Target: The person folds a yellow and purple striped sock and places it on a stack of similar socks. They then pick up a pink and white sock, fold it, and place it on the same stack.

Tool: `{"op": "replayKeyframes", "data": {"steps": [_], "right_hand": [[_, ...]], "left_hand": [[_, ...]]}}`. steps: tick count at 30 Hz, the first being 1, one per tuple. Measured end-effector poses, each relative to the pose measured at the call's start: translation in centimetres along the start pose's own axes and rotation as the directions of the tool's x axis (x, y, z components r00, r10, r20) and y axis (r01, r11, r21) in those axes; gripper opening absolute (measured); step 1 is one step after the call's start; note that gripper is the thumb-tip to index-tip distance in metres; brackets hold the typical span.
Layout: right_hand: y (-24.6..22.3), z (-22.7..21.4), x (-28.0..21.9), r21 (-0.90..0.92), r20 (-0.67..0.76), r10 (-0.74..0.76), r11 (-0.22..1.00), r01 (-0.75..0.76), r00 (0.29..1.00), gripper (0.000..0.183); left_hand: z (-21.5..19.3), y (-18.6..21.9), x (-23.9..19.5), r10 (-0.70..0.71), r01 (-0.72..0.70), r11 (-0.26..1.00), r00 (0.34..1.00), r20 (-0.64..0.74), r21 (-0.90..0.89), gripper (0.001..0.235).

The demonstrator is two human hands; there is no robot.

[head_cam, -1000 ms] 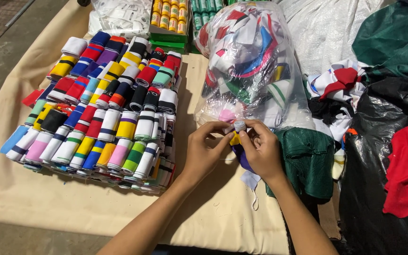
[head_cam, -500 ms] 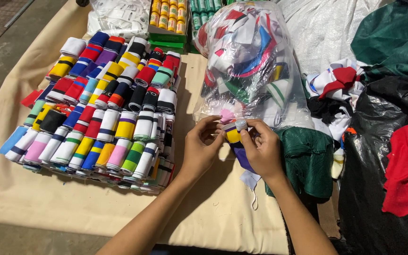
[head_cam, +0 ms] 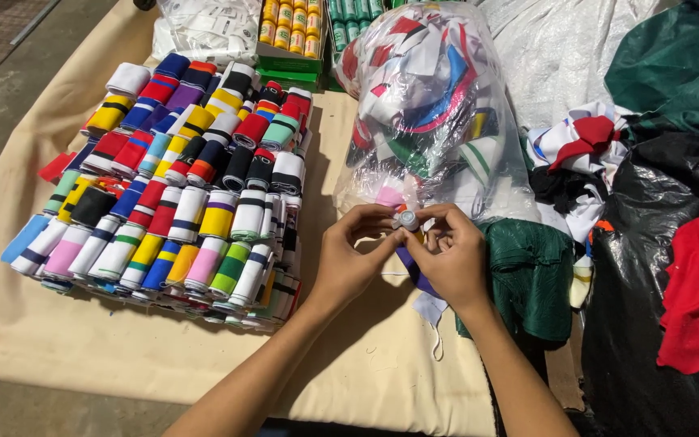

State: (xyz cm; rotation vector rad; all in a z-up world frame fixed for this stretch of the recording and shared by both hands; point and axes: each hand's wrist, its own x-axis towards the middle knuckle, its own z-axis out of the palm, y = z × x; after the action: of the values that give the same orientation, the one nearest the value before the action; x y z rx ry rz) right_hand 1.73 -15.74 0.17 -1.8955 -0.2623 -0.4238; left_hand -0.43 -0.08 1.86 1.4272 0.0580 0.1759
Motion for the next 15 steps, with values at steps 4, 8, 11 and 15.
{"op": "replayKeyframes", "data": {"steps": [4,8,11,15], "right_hand": [[-0.9,-0.1,-0.1,0.006,0.002,0.012,1.000,-0.012,1.000,0.026],[-0.9,0.0,0.0,-0.113,0.027,-0.042,0.993,0.045,0.999,0.026],[-1.4,-0.2,-0.2,-0.097,0.068,-0.044,0.994,0.050,0.997,0.027],[-1.5,-0.2,-0.2,0.083,0.168,0.029,0.996,-0.044,0.985,0.022]], "left_hand": [[0.0,0.2,-0.3,0.074,-0.075,0.992,0.997,0.015,0.099,0.043],[-0.1,-0.4,-0.3,0.087,-0.088,0.994,0.996,0.026,0.065,0.033],[-0.1,-0.4,-0.1,0.115,-0.116,0.993,0.993,0.018,0.008,0.028],[-0.2,0.6,-0.3,0.192,-0.192,0.979,0.981,-0.003,-0.065,0.032]]}}
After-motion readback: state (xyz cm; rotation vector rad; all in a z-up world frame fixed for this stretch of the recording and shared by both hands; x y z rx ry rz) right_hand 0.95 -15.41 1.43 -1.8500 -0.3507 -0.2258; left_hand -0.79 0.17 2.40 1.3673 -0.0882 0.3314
